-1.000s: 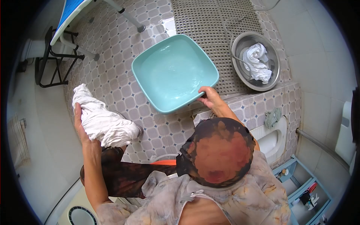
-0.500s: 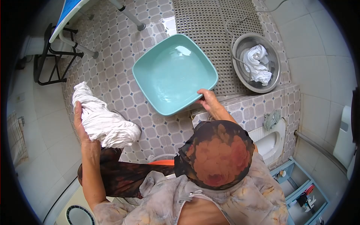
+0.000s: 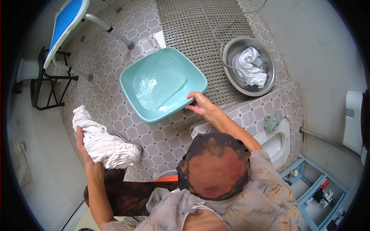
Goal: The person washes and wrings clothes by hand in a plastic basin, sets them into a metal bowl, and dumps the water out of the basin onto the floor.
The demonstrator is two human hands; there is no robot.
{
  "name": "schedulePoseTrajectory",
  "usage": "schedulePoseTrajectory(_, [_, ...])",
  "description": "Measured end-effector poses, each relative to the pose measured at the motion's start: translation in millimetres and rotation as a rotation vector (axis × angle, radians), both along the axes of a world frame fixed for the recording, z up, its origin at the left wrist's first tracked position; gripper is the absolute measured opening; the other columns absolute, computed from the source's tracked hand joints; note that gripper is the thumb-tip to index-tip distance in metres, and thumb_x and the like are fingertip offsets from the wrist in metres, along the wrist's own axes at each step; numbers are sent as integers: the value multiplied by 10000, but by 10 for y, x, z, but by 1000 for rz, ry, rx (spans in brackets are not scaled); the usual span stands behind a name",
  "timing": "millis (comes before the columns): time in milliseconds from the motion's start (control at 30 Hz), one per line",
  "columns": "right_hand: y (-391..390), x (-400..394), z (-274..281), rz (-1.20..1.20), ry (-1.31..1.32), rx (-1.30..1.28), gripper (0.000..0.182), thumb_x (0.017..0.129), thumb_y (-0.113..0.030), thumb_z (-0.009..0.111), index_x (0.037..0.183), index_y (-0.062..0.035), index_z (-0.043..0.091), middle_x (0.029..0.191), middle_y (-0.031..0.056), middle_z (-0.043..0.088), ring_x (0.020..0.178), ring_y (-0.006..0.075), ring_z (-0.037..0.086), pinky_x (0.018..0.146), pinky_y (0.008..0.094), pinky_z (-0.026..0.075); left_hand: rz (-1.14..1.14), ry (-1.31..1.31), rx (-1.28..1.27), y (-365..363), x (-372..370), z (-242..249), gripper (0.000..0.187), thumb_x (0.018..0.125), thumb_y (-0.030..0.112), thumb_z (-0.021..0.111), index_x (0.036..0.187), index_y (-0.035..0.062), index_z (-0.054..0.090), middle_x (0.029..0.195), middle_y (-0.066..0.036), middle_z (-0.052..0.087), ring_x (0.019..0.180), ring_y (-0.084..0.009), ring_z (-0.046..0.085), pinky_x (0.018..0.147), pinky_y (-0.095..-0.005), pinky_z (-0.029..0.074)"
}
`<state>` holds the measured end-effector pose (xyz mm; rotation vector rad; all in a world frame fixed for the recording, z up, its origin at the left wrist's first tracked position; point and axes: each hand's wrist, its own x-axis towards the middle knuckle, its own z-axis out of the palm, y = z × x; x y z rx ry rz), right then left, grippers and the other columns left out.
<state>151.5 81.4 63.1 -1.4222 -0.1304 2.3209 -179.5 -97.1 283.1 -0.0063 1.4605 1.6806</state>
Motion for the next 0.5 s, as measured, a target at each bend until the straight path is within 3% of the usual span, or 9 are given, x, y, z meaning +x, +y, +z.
schedulePoseTrajectory(100, [77, 19, 75, -134, 84, -63, 440, 729, -47, 598, 1148, 24, 482, 1185, 215, 474, 919, 251, 565, 760, 365, 600, -10, -1, 6, -27, -60, -42, 530, 929, 385, 596, 1316, 35, 505, 1196, -111, 607, 1032, -252, 619, 894, -414, 517])
schedulePoseTrajectory(200, [296, 178, -242, -135, 587, -515, 453, 737, -69, 571, 1155, 65, 462, 1161, 302, 455, 805, 212, 580, 627, 250, 616, -36, -24, 12, -40, -69, -63, 533, 925, 390, 601, 1310, 33, 510, 1192, -116, 607, 1027, -252, 620, 888, -410, 519])
schedulePoseTrajectory(300, [284, 66, -187, -207, 534, -451, 497, 746, -86, 548, 1193, 103, 441, 1141, 367, 440, 735, 181, 573, 555, 174, 594, -28, 69, 9, 0, -8, -59, 544, 917, 402, 610, 1302, 30, 516, 1185, -114, 607, 1020, -250, 621, 883, -406, 521])
schedulePoseTrajectory(333, [258, 10, -220, -226, 507, -395, 532, 750, -90, 542, 1233, 108, 440, 1191, 387, 423, 713, 173, 570, 564, 184, 597, -35, 72, 9, -4, -8, -66, 546, 915, 404, 612, 1301, 29, 516, 1188, -115, 605, 1024, -250, 620, 885, -405, 520])
schedulePoseTrajectory(433, [211, -71, -310, -247, 734, -393, 554, 756, -97, 535, 1261, 108, 439, 1220, 384, 425, 690, 168, 567, 551, 175, 590, -50, 55, 12, -11, -23, -81, 548, 913, 404, 615, 1299, 27, 518, 1198, -116, 600, 1038, -251, 615, 893, -405, 516])
schedulePoseTrajectory(500, [214, -87, -213, -326, 899, -473, 527, 817, -111, 511, 1285, 118, 429, 1228, 354, 457, 669, 162, 565, 521, 171, 582, -48, 16, 18, 3, 9, -83, 543, 916, 397, 614, 1300, 26, 517, 1209, -115, 596, 1051, -252, 611, 899, -406, 512])
